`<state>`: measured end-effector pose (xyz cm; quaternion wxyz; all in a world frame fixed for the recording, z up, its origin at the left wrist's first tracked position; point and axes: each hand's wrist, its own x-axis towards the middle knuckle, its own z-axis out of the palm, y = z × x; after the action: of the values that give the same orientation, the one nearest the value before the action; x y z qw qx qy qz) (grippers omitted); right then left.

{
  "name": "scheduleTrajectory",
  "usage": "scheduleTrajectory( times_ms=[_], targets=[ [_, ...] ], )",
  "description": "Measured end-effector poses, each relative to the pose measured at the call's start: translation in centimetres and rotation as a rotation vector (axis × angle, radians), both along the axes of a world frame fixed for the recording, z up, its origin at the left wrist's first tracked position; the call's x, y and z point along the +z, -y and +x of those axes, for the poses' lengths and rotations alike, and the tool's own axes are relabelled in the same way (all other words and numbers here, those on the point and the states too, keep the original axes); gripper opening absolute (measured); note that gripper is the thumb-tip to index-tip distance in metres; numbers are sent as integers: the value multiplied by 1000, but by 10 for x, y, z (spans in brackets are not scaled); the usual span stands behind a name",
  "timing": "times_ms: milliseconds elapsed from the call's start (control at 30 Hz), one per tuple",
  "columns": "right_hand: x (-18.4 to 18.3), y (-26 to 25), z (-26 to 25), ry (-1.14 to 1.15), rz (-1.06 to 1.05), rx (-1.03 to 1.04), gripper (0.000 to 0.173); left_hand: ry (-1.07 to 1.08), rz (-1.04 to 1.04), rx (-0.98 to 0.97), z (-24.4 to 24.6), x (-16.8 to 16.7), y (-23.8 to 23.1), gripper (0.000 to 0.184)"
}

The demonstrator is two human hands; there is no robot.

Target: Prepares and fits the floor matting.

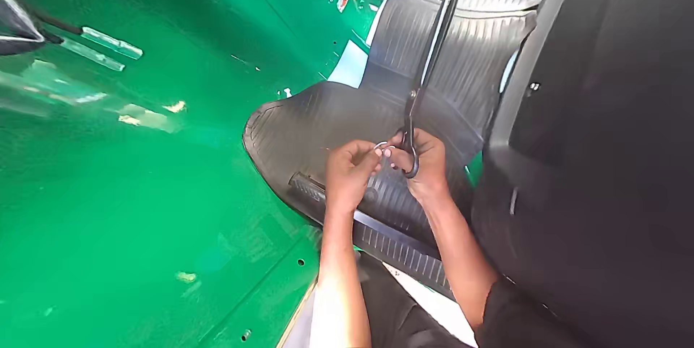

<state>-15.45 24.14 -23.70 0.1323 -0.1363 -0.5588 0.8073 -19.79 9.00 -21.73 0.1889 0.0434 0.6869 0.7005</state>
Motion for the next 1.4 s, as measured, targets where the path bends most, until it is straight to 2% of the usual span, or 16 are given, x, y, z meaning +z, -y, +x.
scheduleTrajectory(
  times_ms=[100, 233, 467, 700, 867, 1033, 1133, 1400],
  targets=[
    [0, 0, 0, 3, 10, -35, 23, 10, -47, -18, -1, 0, -1, 11],
    [0, -8, -1, 4, 65, -125, 20, 40, -27, 80, -1, 2, -1, 11],
    [-1, -14, -1, 201, 312, -256, 24, 36, -7, 223, -2, 1, -4, 14],
    [2, 3, 8, 165, 787, -63, 45, -124, -42, 596, -5, -1, -2, 17],
    [0, 12, 14, 94, 1117, 44, 58, -191, -27, 715, -4, 0, 1, 19],
    [-1, 9, 15, 79, 1222, 92, 60, -177, 21, 778, -6, 3, -1, 18],
    [-1, 10, 16, 37, 1271, 121, 58, -154, -30, 802, -5, 3, 1, 11],
    [4, -6, 12, 41, 1328, 195, 56, -195, -159, 724, -2, 2, 3, 8]
  ],
)
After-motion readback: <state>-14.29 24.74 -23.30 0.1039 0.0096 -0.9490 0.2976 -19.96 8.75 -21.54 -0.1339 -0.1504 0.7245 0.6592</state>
